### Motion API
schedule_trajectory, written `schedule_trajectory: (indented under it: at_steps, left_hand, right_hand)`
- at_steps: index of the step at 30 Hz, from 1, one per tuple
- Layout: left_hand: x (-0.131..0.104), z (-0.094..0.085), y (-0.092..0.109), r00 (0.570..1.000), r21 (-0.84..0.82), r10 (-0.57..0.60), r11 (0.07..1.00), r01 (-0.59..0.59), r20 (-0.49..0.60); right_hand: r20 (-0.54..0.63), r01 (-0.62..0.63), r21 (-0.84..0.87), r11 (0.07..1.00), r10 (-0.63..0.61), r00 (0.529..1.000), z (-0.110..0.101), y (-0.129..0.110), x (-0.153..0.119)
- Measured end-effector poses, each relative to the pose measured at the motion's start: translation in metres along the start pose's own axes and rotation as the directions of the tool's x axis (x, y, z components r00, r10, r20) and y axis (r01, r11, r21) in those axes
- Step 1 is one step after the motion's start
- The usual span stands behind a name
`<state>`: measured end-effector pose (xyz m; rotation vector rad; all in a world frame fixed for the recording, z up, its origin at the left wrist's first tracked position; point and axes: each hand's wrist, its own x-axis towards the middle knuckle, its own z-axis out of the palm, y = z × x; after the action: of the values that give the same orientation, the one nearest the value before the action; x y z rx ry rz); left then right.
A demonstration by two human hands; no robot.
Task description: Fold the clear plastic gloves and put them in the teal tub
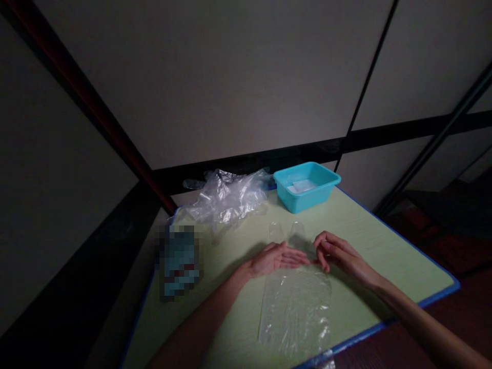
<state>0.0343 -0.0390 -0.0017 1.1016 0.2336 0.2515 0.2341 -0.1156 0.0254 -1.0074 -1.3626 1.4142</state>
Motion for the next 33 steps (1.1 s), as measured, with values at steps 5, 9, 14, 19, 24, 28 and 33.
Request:
schedule_trajectory:
  at_steps: [5,9,14,19,24,28,33]
  left_hand:
    - [-0.001,-0.001,-0.009,0.999,0.001,-0.014,1.000,0.014,-0.050]
    - [-0.004,0.001,0.001,0.986,0.052,0.076,0.996,-0.069,-0.151]
    - [-0.027,0.007,0.013,0.805,0.608,0.431,0.786,-0.113,-0.407]
    - [-0.061,0.040,0.009,0.889,0.915,0.422,0.403,-0.005,-0.181]
    - [-0.065,0.067,-0.005,0.945,0.977,0.320,0.171,-0.124,0.064]
    - [-0.062,0.068,-0.014,0.922,0.977,0.363,0.107,-0.182,0.132]
    - [-0.061,0.071,-0.019,0.903,0.972,0.416,0.143,-0.185,0.110]
  right_hand:
    - [0.080,-0.039,-0.060,0.997,0.043,0.996,0.012,0.021,-0.007]
    - [-0.032,0.005,-0.036,0.999,-0.006,0.999,0.003,0.019,-0.007]
    - [-0.083,0.116,-0.488,0.865,-0.178,0.981,-0.017,0.000,-0.015]
    - [0.017,0.126,-0.758,0.640,-0.173,0.985,-0.025,-0.001,-0.023]
    - [0.092,0.176,-0.839,0.515,-0.184,0.979,-0.024,0.010,-0.016]
    - [0.141,0.205,-0.860,0.467,-0.169,0.975,-0.019,0.010,-0.006]
    - [0.241,0.283,-0.841,0.461,-0.148,0.959,-0.007,0.002,0.011]
